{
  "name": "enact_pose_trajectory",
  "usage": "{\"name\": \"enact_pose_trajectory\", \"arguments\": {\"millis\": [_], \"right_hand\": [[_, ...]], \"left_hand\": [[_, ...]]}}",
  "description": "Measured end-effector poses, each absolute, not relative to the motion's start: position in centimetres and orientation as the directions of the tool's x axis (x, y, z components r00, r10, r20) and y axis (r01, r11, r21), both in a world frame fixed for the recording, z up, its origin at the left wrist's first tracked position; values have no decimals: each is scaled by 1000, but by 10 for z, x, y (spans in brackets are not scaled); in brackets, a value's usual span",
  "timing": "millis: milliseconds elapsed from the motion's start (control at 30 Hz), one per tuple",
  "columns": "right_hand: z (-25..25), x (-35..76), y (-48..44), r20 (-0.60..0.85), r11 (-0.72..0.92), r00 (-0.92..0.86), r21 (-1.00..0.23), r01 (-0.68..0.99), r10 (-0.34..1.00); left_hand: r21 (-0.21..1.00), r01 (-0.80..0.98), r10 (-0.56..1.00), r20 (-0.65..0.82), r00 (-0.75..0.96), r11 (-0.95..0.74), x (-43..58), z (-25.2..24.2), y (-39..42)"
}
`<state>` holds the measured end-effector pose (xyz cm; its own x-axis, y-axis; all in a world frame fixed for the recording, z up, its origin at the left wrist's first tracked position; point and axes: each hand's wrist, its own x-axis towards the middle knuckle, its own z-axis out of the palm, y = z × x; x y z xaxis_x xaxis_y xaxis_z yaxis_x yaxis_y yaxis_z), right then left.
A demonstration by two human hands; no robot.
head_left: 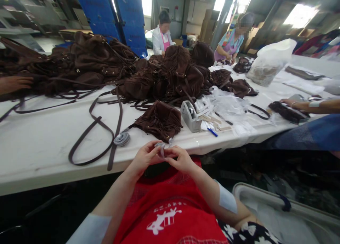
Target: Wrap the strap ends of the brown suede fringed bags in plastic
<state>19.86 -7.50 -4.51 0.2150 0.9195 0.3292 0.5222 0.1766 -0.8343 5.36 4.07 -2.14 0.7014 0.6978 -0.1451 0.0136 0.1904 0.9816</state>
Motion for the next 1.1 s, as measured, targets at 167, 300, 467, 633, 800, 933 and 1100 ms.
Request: {"name": "enact_pose_trajectory", "arguments": {"millis": [167,300,467,633,800,933,1100], "right_hand": [[-50,196,-78,381,146,212,-720,678,900],[-60,198,-77,465,176,153,-589,788,872],[-63,199,-78,513,194,86,-468,862,854],[-65,200,-77,501,169,41,-367,915,864],[-64,206,-70,466,161,10,-325,932,885],[-62,208,-64,442,209,-74,-266,941,894],[-63,212,-60,488,69,162,-422,904,858]], "left_hand": [[887,24,595,-329,733,461,60,-31,46],[837,79,538,-418,732,542,62,-37,49],[780,92,476,-466,746,619,64,-38,49],[762,96,465,-484,741,640,63,-40,49],[775,106,467,-478,744,623,64,-40,45],[874,154,537,-412,736,460,67,-36,40],[992,72,760,-124,638,101,67,-33,29]]}}
